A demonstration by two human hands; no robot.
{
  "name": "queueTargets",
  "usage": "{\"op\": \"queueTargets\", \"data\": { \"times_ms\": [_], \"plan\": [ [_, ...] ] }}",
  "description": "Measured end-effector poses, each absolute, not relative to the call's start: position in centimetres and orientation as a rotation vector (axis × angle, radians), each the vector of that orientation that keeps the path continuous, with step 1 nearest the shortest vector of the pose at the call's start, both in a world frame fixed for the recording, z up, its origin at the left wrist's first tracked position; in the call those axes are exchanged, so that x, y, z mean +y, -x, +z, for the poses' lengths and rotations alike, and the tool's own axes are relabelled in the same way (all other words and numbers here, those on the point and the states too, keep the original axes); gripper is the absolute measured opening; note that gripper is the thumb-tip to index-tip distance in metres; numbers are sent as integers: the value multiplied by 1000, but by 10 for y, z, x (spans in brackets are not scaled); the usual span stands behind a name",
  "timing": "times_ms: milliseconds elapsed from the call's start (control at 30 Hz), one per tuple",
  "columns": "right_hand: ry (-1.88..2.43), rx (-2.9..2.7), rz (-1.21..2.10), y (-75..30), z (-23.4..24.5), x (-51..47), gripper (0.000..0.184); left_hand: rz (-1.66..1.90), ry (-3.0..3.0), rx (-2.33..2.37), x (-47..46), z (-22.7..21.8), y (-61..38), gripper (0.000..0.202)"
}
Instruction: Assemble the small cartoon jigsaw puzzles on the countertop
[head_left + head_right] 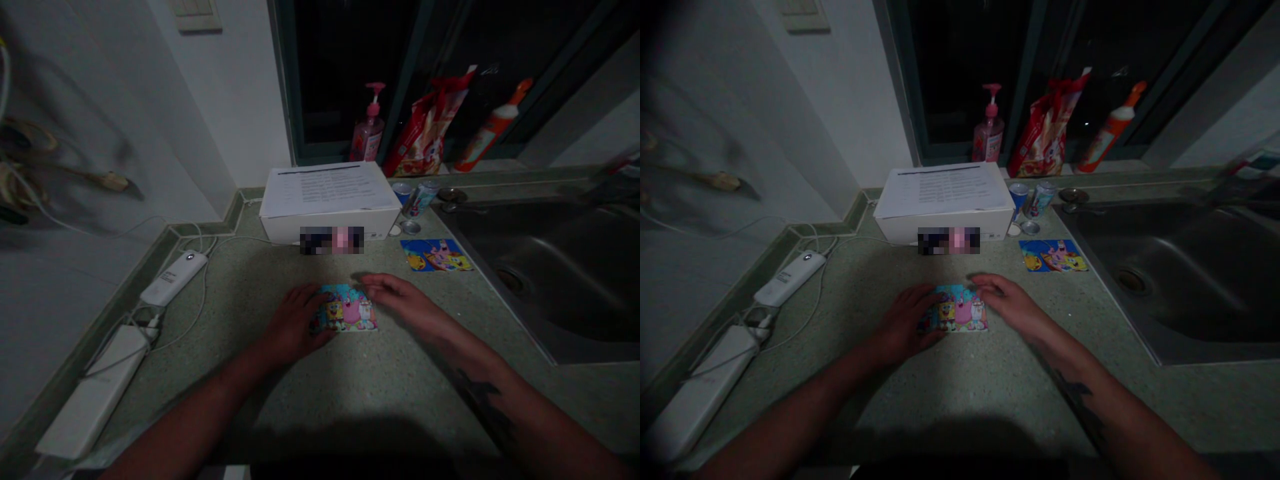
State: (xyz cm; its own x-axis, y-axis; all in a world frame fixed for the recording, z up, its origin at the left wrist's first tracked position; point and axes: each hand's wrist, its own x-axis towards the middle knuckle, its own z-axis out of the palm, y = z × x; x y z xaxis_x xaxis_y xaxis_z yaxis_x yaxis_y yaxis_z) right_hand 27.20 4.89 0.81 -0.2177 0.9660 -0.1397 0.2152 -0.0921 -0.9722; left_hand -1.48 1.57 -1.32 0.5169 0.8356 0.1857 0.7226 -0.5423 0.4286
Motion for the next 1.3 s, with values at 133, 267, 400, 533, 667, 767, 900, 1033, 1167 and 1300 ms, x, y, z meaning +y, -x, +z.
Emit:
{"op": "queueTargets", "data": {
  "times_ms": [133, 267, 400, 533, 667, 767, 900, 1033, 1167, 1300],
  "plan": [
    [1331, -1350, 1471, -270, 13, 47, 28, 538, -2456, 1301, 16, -13, 15, 67],
    [1324, -1213, 1526, -272, 12, 48, 24, 529, -2448, 1306, 16, -11, 14, 66],
    [1296, -1166, 1541, -272, 10, 49, 22, 541, -2444, 1307, 16, -12, 14, 66],
    [1247, -1120, 1558, -266, 7, 46, 21, 564, -2450, 1303, 16, -14, 14, 66],
    [1202, -1069, 1586, -257, 5, 43, 21, 548, -2457, 1306, 16, -14, 14, 67],
    [1183, -1088, 1588, -254, 4, 43, 21, 545, -2451, 1312, 15, -14, 14, 66],
    [1178, -1078, 1592, -255, 3, 45, 23, 551, -2444, 1299, 15, -15, 15, 63],
    [1189, -1035, 1634, -257, 0, 47, 27, 567, -2455, 1292, 14, -16, 15, 62],
    [1224, -1034, 1632, -258, -4, 47, 26, 594, -2469, 1271, 13, -16, 15, 63],
    [1228, -1044, 1634, -257, -4, 46, 23, 581, -2471, 1270, 13, -15, 15, 62]
  ]
}}
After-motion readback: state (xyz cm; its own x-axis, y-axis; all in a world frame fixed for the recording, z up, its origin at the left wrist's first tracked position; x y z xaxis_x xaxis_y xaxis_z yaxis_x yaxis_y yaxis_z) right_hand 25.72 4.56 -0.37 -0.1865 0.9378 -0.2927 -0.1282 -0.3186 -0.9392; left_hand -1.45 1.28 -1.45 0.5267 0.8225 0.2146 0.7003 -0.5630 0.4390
